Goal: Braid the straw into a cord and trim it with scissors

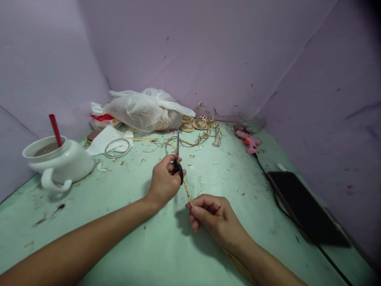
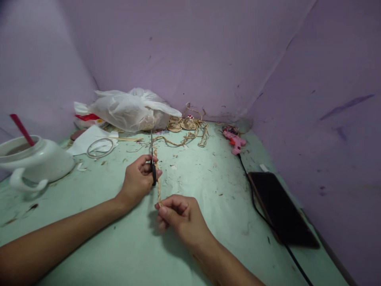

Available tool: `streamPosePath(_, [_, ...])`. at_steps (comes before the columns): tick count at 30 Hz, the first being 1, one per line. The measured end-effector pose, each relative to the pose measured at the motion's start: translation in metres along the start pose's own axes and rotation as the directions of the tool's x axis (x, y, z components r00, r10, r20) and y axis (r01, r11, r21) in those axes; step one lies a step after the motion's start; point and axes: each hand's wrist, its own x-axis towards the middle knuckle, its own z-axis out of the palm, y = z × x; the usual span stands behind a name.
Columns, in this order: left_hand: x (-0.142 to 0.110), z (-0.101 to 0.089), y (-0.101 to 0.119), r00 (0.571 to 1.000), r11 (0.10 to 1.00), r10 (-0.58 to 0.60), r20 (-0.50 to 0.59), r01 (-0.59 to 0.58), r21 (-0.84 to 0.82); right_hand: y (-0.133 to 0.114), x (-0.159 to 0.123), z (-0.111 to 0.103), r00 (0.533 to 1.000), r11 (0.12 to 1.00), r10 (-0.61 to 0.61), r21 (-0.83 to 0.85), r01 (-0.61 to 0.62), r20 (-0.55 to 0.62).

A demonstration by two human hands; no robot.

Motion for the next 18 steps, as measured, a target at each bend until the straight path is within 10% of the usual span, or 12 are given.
streamPosePath(6, [0.009,-0.004,0.000,0.999,0.999,0.032,-0.021,-0.031,0.013,0.002,0.011,0.001,0.991,0.989,0.090,0.124,-0.077,-0.096])
streamPosePath(11, [0.008,-0.018,0.006,0.982,0.969,0.061,0.179,-0.102,0.227,-0.001,0.014,-0.009,0.971,0.985,0.021,0.173,0.022,-0.240])
streamPosePath(18, [-0.024,-0.044,0.013,0.813,0.452,0.127,0.568,-0.557,0.697,-0.004,0.017,-0.022,0.954,0.978,-0.001,0.200,0.065,-0.301])
